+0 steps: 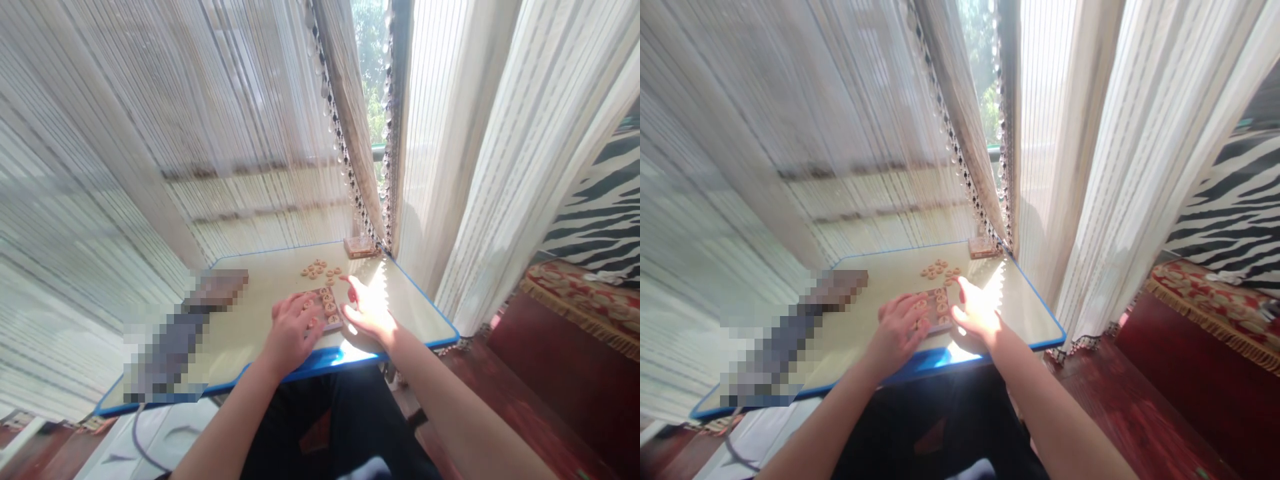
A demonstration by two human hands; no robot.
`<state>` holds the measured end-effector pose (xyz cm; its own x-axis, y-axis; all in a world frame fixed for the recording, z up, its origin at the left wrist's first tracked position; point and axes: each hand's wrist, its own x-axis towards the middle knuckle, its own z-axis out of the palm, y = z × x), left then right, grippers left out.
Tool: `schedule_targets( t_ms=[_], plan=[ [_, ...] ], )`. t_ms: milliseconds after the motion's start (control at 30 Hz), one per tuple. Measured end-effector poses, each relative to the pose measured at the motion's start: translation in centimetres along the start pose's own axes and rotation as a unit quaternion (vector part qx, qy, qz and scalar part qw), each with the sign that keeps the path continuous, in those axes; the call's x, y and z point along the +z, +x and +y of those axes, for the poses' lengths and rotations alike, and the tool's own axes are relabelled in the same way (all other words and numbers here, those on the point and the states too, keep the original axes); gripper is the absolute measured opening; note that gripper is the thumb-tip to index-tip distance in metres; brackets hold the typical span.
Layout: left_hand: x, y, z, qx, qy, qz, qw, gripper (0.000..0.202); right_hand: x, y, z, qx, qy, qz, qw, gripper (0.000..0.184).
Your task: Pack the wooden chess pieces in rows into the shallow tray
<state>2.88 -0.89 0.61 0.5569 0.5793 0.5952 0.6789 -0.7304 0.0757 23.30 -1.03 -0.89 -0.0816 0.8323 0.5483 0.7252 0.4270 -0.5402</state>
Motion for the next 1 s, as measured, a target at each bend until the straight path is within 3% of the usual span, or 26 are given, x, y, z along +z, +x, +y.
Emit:
schedule_targets(
  t_ms=[67, 133, 267, 333, 433, 533, 633, 700, 867, 1000],
  plan=[
    [-0.5, 0.2, -1.1, -0.049, -0.022, 0.072, 0.996, 0.025, 0.1, -0.1, 0.2, 0.037, 0.009, 0.005, 0.999, 0.061],
    [-1.3, 0.8, -2.6, -0.095, -0.061, 0.131, 0.985, 0.025, 0.2, -0.1, 0.2, 0.051, 0.015, 0.01, 0.999, 0.059],
    [-2.5, 4.1, -5.3, -0.158, -0.122, 0.17, 0.965, 0.024, -0.5, 1.7, -0.9, 0.072, 0.078, 0.015, 0.994, 0.041],
    [-2.1, 6.2, -6.2, -0.178, -0.133, 0.162, 0.961, 0.023, -1.0, 3.8, -1.3, 0.062, 0.086, 0.0, 0.994, 0.043],
    [-0.3, 9.2, -7.1, -0.177, -0.174, 0.13, 0.96, 0.023, -0.9, 7.5, -0.6, 0.053, 0.05, -0.01, 0.997, 0.048],
    [2.3, 11.0, -7.8, -0.168, -0.185, 0.061, 0.966, 0.022, 0.5, 10.0, 2.4, 0.049, 0.001, 0.01, 0.999, 0.045],
    [4.7, 11.8, -9.1, -0.159, -0.14, 0.001, 0.977, 0.022, 2.5, 10.3, 6.0, 0.009, -0.099, 0.079, 0.992, 0.037],
    [6.1, 12.1, -10.3, -0.143, -0.11, -0.02, 0.983, 0.02, 3.6, 10.0, 7.7, 0.007, -0.15, 0.072, 0.986, 0.031],
    [8.8, 13.0, -13.2, -0.11, -0.081, 0.006, 0.991, 0.017, 4.3, 9.8, 8.3, -0.023, -0.139, -0.046, 0.989, 0.026],
    [9.8, 13.0, -13.7, -0.083, -0.084, 0.065, 0.991, 0.018, 4.1, 10.2, 7.7, -0.015, -0.127, -0.04, 0.991, 0.027]
  ],
)
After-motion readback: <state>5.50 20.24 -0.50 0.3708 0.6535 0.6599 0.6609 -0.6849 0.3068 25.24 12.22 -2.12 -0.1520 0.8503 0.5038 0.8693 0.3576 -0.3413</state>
